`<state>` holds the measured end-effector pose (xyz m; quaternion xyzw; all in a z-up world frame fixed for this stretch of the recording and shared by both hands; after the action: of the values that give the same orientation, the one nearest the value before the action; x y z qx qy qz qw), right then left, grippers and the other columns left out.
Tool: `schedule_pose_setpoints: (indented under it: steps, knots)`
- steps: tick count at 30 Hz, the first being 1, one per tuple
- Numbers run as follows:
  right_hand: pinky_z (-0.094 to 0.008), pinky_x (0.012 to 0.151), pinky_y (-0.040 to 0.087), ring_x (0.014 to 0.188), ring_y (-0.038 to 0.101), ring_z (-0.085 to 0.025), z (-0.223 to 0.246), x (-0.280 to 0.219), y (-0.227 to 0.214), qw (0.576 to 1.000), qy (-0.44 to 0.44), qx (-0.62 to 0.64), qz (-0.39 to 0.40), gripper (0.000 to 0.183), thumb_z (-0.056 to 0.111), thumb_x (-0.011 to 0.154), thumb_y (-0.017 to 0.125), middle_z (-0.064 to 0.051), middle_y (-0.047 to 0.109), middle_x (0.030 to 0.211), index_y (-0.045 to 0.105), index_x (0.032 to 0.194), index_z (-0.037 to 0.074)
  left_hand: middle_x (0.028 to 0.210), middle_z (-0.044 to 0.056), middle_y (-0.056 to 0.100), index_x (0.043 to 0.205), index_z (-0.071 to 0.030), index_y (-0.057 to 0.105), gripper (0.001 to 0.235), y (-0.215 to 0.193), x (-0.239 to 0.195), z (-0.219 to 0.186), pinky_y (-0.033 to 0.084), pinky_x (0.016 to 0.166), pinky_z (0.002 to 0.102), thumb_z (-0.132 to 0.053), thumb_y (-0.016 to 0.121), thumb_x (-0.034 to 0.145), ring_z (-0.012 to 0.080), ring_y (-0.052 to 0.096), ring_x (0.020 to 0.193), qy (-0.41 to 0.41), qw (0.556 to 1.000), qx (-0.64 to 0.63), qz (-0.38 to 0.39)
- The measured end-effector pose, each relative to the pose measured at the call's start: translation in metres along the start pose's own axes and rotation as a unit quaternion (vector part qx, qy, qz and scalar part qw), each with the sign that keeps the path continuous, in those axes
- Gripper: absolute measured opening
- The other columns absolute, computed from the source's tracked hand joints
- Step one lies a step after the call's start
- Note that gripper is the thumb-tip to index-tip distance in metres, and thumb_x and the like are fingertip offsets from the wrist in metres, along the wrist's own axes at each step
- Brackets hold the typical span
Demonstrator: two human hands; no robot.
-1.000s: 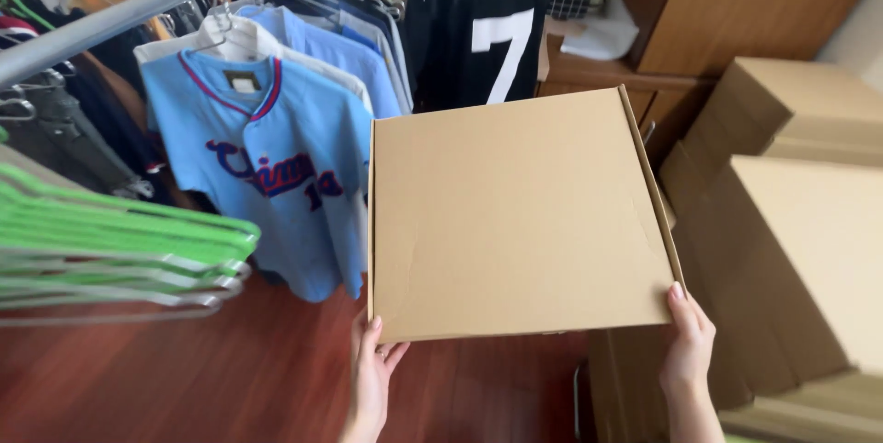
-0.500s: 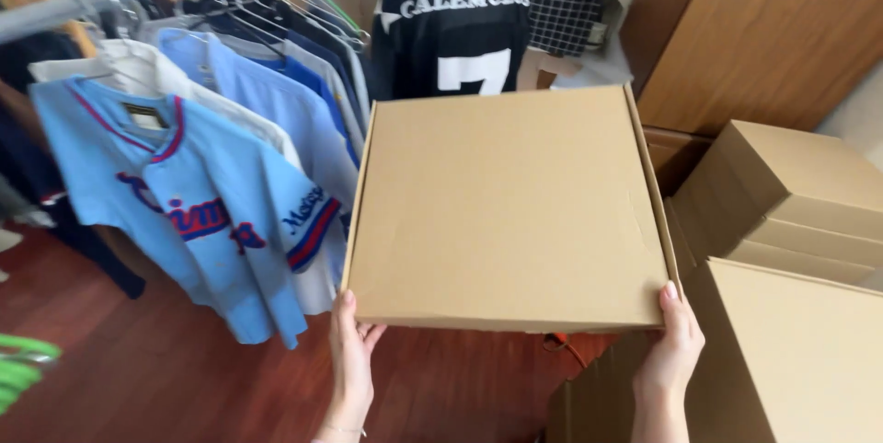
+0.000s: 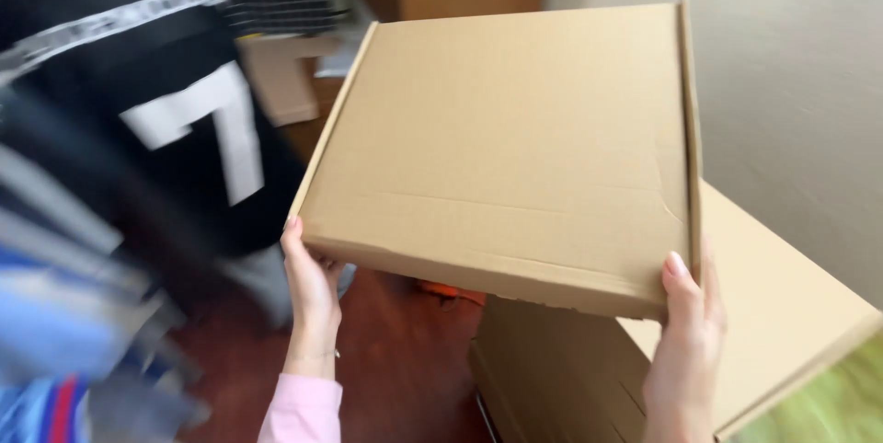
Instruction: The person folds a black t-shirt and places it into a clear plastic bag. They then retrieve a cardboard box, place the bagged shirt inside, and close the box. The person repeats the process of bagging the shirt and placing it into a box.
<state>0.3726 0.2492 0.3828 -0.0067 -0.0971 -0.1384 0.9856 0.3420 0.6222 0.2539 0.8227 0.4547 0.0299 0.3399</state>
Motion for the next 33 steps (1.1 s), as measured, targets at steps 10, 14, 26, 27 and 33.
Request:
schedule_pose_setpoints:
  steps: [10,14,26,27,33]
  knots:
    - [-0.022,0.102,0.048,0.122,0.063,-0.007,-0.073,0.013,-0.087,0.962,-0.002,0.035,-0.271,0.056,0.041,0.099,0.051,0.002,0.063,0.132,0.055,0.145,0.009,0.147,-0.007,0.069,0.143,-0.024,0.067,0.067,0.217,0.023,0.068,0.049,0.11,0.035,-0.056,0.049,0.088,0.0095,0.061,0.138,-0.11,0.934,0.219,0.261]
    - [-0.033,0.107,0.039,0.129,0.05,-0.017,-0.085,-0.007,-0.112,0.921,0.043,-0.107,-0.371,0.064,0.054,0.103,0.046,-0.007,0.053,0.134,0.053,0.145,0.006,0.152,0.009,0.067,0.145,-0.004,0.066,0.065,0.262,0.036,0.122,0.046,0.12,0.029,-0.044,0.056,0.095,0.0145,0.06,0.143,-0.042,0.912,0.159,0.376]
    - [-0.041,0.086,0.038,0.109,0.051,-0.024,-0.164,-0.009,-0.165,0.885,0.134,-0.234,-0.381,0.063,0.058,0.103,0.048,-0.01,0.058,0.125,0.063,0.141,0.01,0.169,0.011,0.047,0.159,-0.004,0.048,0.091,0.255,0.043,0.214,0.027,0.132,0.034,-0.067,0.04,0.095,0.0187,0.041,0.159,-0.075,0.767,0.354,0.529]
    - [-0.041,0.086,0.038,0.109,0.051,-0.024,-0.169,-0.009,-0.162,0.881,0.137,-0.233,-0.387,0.063,0.058,0.103,0.048,-0.01,0.058,0.125,0.063,0.141,0.01,0.169,0.011,0.047,0.159,-0.004,0.048,0.091,0.254,0.043,0.218,0.027,0.132,0.034,-0.067,0.04,0.095,0.0187,0.041,0.159,-0.078,0.763,0.356,0.534]
    - [-0.026,0.089,0.046,0.122,0.06,-0.01,-0.174,-0.002,-0.139,0.933,0.042,0.025,-0.356,0.055,0.049,0.101,0.045,0.003,0.065,0.136,0.059,0.144,0.016,0.168,0.011,0.048,0.162,-0.009,0.046,0.099,0.249,0.046,0.225,0.027,0.13,0.034,-0.076,0.032,0.09,0.0197,0.041,0.159,-0.048,0.757,0.385,0.526]
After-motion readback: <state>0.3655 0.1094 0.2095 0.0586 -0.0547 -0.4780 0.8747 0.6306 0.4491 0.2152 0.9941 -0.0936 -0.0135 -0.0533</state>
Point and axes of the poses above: each hand's wrist, its own x-axis towards the middle knuckle, its own y-axis out of the palm, z = x × y, the point moved 6 cm from there along x, towards the middle knuckle
